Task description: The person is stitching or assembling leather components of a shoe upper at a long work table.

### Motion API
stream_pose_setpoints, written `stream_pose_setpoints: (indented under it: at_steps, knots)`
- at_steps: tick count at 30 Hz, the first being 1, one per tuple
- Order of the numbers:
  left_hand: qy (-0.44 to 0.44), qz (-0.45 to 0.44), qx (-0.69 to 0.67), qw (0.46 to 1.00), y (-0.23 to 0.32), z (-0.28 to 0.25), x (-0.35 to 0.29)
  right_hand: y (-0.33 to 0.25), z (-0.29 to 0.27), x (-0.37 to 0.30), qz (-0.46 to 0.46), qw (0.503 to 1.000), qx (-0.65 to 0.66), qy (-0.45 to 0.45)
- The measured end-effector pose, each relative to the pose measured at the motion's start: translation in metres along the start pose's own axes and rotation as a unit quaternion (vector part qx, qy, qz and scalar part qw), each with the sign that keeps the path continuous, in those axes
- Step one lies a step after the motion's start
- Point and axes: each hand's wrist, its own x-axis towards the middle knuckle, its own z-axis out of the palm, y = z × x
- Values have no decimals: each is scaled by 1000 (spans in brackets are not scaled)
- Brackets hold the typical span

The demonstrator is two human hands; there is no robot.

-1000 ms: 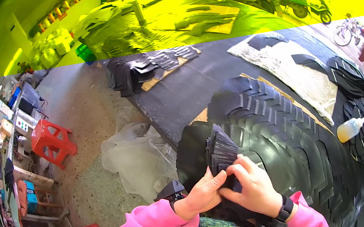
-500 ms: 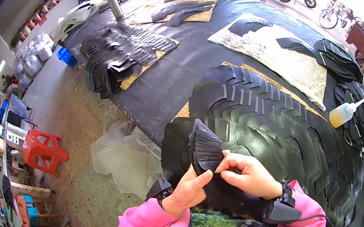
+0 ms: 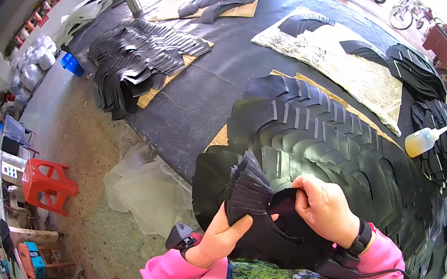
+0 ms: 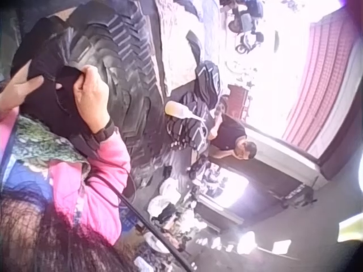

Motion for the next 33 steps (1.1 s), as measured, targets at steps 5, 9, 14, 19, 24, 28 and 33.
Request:
stream_pose_setpoints:
  at_steps: [5,9,14,19,24,28,33]
  knots:
    - [93,63,171,979,24,-16,-15,29,-6,13,142,985,58,81]
    - [-167,-79,566,804,57,5,-6,39,-5,19,222,946,232,-41]
    - [-276,23,649,709,31,-2,12,67,33,28,241,901,351,-81]
    - [-263,118,762,579,20,1,37,70,21,15,260,912,314,-34]
    - [-242,124,765,584,16,-7,39,69,26,16,251,926,282,-29]
    - [-247,112,772,575,15,-7,42,70,30,15,239,935,260,-25]
    - [-257,88,775,571,18,-2,49,70,27,14,243,935,258,-23]
